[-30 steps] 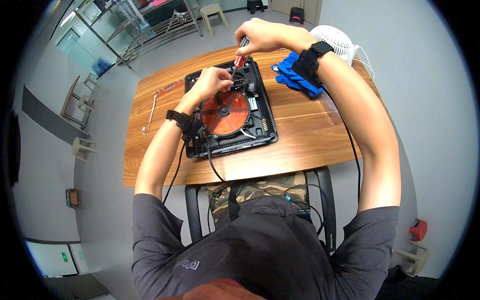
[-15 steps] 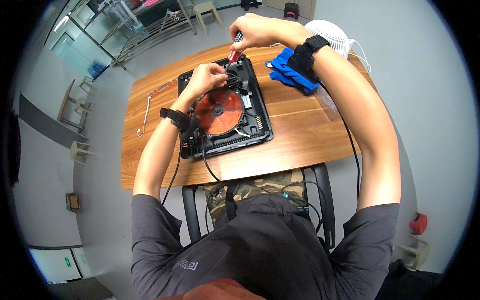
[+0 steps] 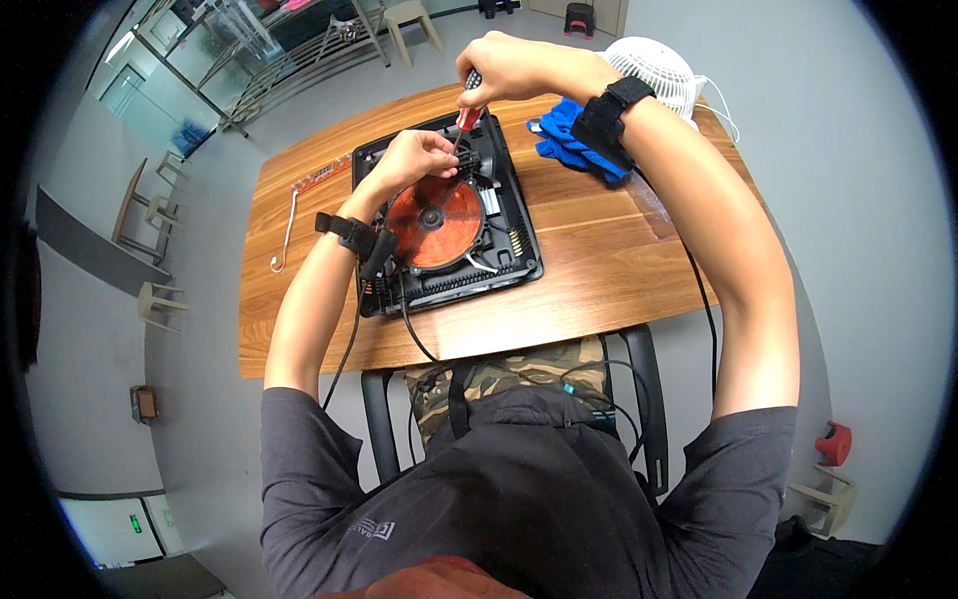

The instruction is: The person uses a screwdriver to remove screws from a disassembled electronic device on a wooden table. They then place a circular fan component onto the device and secure it with screws.

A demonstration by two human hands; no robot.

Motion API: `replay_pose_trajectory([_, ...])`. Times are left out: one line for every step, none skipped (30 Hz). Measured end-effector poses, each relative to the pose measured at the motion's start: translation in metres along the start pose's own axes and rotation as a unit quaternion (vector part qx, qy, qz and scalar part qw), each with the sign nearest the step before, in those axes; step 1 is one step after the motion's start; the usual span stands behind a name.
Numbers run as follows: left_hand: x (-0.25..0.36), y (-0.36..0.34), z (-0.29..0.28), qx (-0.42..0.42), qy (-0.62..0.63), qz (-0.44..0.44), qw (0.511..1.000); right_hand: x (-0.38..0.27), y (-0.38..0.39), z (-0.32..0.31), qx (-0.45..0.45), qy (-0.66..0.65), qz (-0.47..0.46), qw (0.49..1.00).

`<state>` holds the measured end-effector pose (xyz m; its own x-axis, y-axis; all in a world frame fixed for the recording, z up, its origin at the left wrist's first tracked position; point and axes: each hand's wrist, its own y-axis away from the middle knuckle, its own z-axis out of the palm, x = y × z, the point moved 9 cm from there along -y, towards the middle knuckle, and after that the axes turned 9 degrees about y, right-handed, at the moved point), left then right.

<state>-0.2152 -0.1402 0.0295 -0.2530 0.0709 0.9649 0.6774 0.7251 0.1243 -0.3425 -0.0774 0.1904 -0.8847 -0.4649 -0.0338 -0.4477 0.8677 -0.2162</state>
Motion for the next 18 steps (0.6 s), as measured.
replay_pose_trajectory([-0.002, -0.001, 0.001, -0.005, 0.031, -0.008, 0.999, 0.001, 0.001, -0.002, 0.009, 0.004, -0.003, 1.000])
replay_pose_trajectory([-0.004, -0.002, 0.002, -0.009, 0.063, -0.017, 0.998, 0.000, 0.001, -0.004, 0.012, 0.005, 0.003, 1.000])
replay_pose_trajectory([-0.006, -0.003, 0.000, 0.001, 0.078, -0.027, 0.997, -0.001, 0.002, -0.006, 0.015, 0.005, 0.008, 1.000])
replay_pose_trajectory([-0.008, -0.005, -0.001, 0.010, 0.093, -0.036, 0.995, -0.001, 0.003, -0.009, 0.019, 0.006, 0.014, 1.000])
replay_pose_trajectory([-0.011, -0.004, -0.002, 0.022, 0.108, -0.047, 0.993, 0.000, 0.003, -0.008, 0.018, 0.007, 0.017, 1.000])
replay_pose_trajectory([-0.011, -0.005, -0.002, 0.026, 0.114, -0.049, 0.992, 0.000, 0.002, -0.008, 0.018, 0.007, 0.019, 1.000])
replay_pose_trajectory([-0.011, -0.005, -0.003, 0.031, 0.119, -0.050, 0.991, 0.001, 0.002, -0.008, 0.018, 0.007, 0.022, 1.000])
replay_pose_trajectory([-0.011, -0.005, -0.002, 0.034, 0.126, -0.051, 0.990, 0.000, 0.003, -0.009, 0.017, 0.005, 0.025, 1.000])
replay_pose_trajectory([-0.011, -0.005, 0.000, 0.028, 0.132, -0.052, 0.989, -0.001, 0.005, -0.010, 0.015, 0.002, 0.028, 0.999])
replay_pose_trajectory([-0.011, -0.005, 0.002, 0.022, 0.139, -0.053, 0.989, -0.001, 0.007, -0.011, 0.014, -0.001, 0.031, 0.999])
replay_pose_trajectory([-0.011, -0.006, 0.003, 0.017, 0.144, -0.054, 0.988, -0.002, 0.008, -0.012, 0.020, 0.001, 0.025, 0.999])
replay_pose_trajectory([-0.011, -0.006, 0.003, 0.015, 0.148, -0.052, 0.987, -0.002, 0.009, -0.011, 0.026, 0.003, 0.019, 0.999])
replay_pose_trajectory([-0.011, -0.007, 0.003, 0.013, 0.152, -0.050, 0.987, -0.002, 0.010, -0.012, 0.032, 0.005, 0.013, 0.999])
replay_pose_trajectory([-0.010, -0.006, 0.004, 0.011, 0.156, -0.049, 0.986, -0.002, 0.010, -0.010, 0.023, 0.001, 0.013, 1.000])
replay_pose_trajectory([-0.009, -0.005, 0.004, 0.013, 0.156, -0.051, 0.986, -0.002, 0.010, -0.008, 0.014, -0.004, 0.013, 1.000])
replay_pose_trajectory([-0.008, -0.004, 0.005, 0.016, 0.156, -0.052, 0.986, -0.002, 0.010, -0.006, 0.006, -0.008, 0.012, 1.000])
replay_pose_trajectory([-0.006, -0.002, 0.004, 0.020, 0.156, -0.054, 0.986, -0.002, 0.010, -0.006, 0.005, -0.006, 0.017, 1.000])
replay_pose_trajectory([-0.008, -0.001, 0.002, 0.025, 0.155, -0.053, 0.986, -0.003, 0.010, -0.007, 0.005, -0.005, 0.022, 1.000])
